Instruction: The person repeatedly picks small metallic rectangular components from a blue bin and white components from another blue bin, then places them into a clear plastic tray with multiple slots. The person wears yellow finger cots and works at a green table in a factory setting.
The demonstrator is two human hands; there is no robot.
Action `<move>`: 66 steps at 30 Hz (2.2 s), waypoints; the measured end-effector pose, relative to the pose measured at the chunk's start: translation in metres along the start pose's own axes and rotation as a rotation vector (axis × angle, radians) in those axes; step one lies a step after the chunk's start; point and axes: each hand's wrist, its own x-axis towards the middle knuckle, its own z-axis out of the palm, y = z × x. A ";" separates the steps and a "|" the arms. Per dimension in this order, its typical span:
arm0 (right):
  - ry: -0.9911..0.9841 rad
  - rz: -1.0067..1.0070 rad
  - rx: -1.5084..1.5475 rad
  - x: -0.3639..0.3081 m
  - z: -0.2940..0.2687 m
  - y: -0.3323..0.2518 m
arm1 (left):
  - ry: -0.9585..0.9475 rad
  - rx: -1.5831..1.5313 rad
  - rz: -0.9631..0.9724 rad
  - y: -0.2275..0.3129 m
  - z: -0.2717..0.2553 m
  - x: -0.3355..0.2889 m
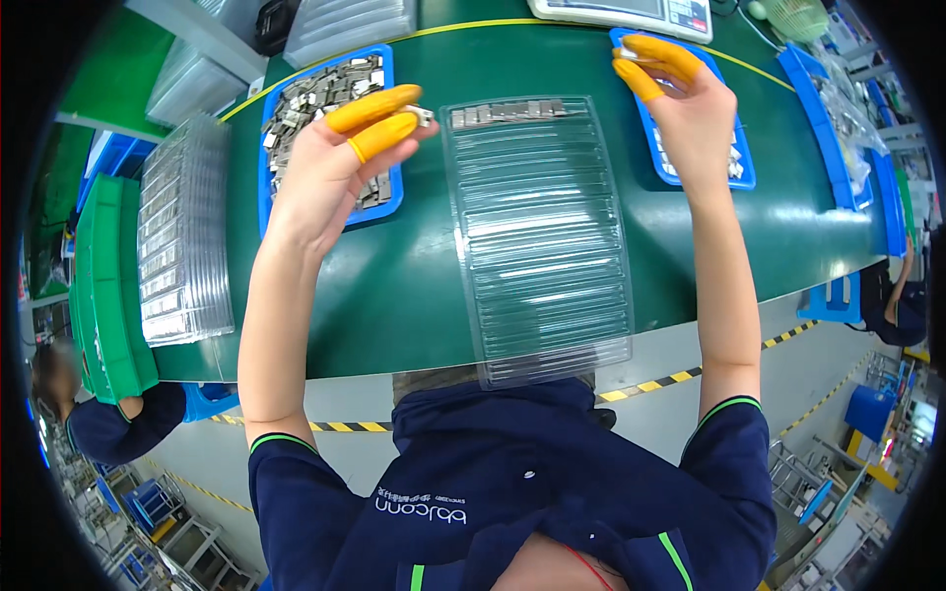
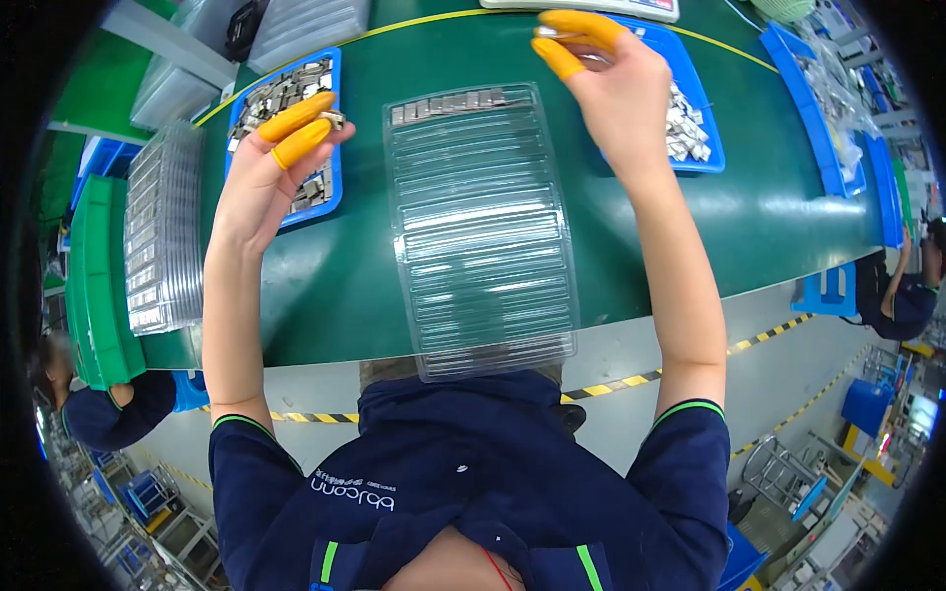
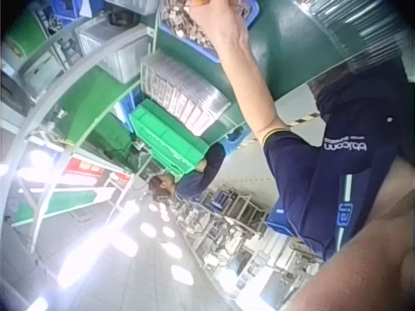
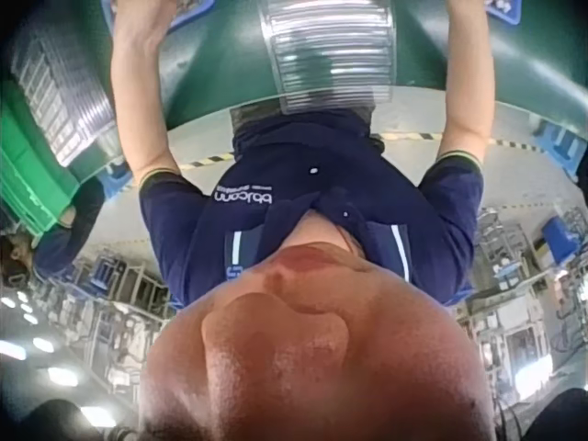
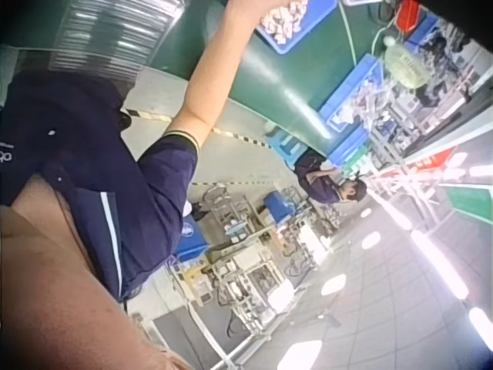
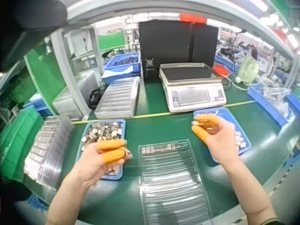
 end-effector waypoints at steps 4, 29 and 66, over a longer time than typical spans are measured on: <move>-0.031 0.064 0.068 -0.001 0.006 -0.011 | -0.144 -0.017 -0.082 -0.001 0.029 0.015; -0.261 0.601 0.433 -0.029 0.021 -0.006 | -0.071 0.050 -0.065 -0.032 0.064 0.045; -0.136 -0.162 0.039 -0.031 0.018 -0.005 | -0.084 0.076 0.064 -0.029 0.074 0.032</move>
